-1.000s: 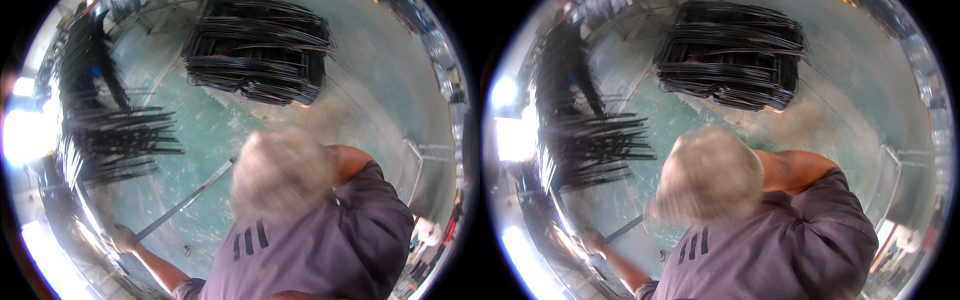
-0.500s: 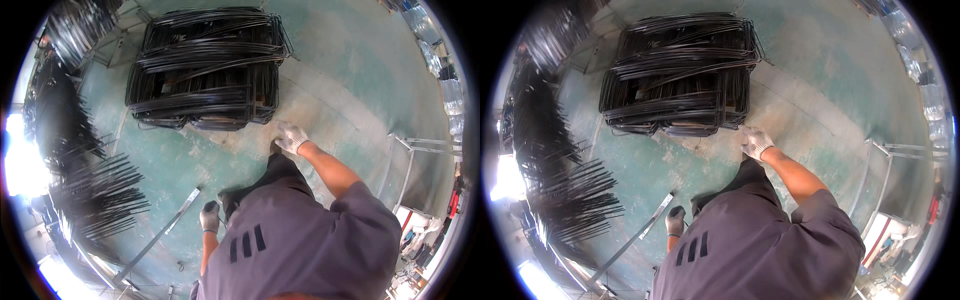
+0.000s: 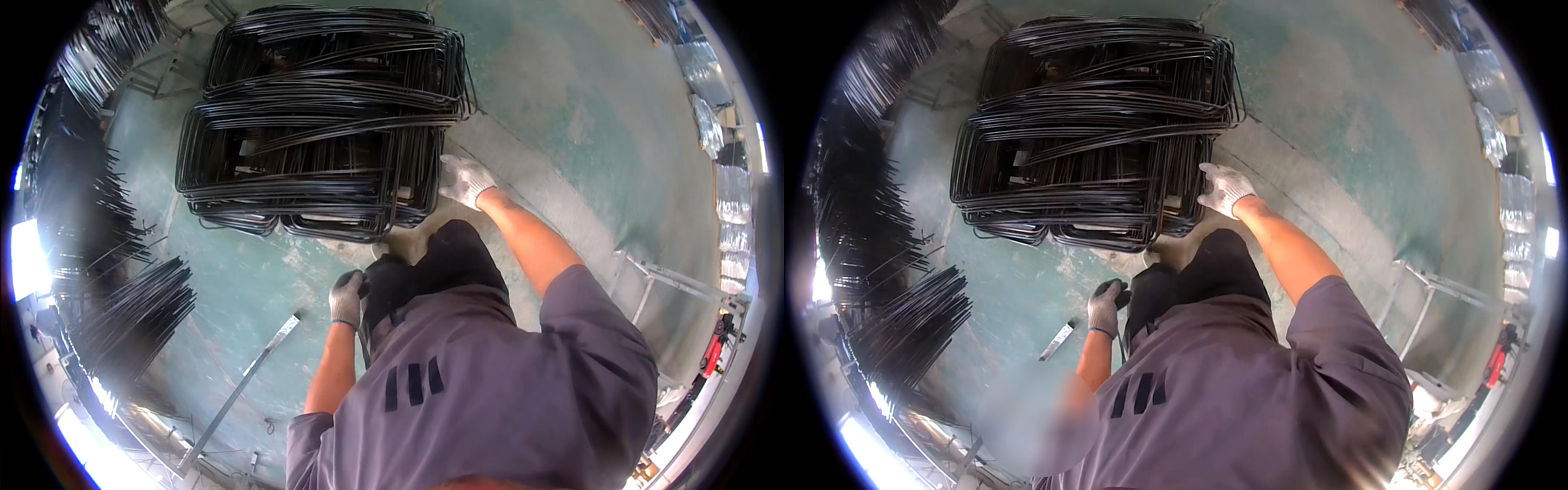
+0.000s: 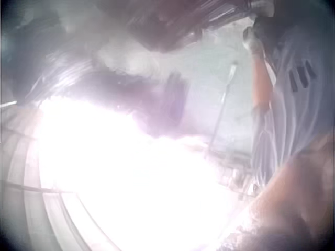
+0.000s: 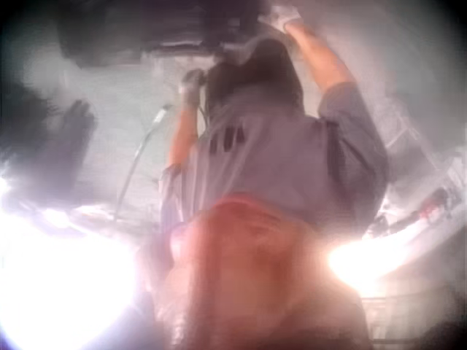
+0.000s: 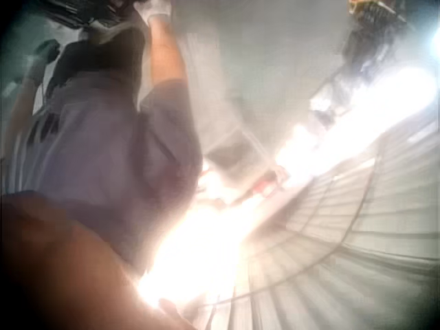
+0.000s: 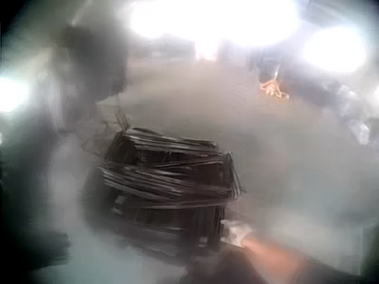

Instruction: The person picks up metal frames one by one from a central stack and places them onto a metal rack or organized pile to the side.

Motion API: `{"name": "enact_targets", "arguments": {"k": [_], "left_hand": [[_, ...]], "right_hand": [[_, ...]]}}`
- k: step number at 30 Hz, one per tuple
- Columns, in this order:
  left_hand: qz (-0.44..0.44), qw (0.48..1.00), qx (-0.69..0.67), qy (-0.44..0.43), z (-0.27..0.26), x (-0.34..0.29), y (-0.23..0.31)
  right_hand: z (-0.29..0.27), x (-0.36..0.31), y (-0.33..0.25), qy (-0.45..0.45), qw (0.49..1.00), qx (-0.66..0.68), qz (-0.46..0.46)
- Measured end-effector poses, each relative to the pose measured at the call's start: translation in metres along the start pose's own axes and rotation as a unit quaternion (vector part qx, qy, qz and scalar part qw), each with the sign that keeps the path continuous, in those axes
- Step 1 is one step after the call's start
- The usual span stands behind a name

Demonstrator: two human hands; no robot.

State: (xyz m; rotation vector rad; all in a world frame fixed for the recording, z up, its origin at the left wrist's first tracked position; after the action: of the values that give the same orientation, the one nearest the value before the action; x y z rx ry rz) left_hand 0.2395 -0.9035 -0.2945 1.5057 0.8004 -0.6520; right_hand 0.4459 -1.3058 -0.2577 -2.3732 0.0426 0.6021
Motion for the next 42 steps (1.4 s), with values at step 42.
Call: {"name": "enact_targets", "arguments": {"k": [42], "left_hand": [[-0.014,0.869,-0.473,-0.146,0.307,0.279,0.133]], "right_hand": [[-0.006,0.243,0.125,-0.528,0.83,0.171,0.049]]}}
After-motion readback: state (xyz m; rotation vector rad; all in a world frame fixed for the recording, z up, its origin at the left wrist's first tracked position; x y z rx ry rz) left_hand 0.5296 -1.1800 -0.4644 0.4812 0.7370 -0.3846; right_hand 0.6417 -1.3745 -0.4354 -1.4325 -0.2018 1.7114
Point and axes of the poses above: each hand's wrist, its own x-axis towards the middle knuckle, its own z-axis out of the palm, y = z × x, the point moved 2 cm from there along x, towards the middle knuckle, and after that the axes turned 12 degrees about x, right-handed, at the moved point
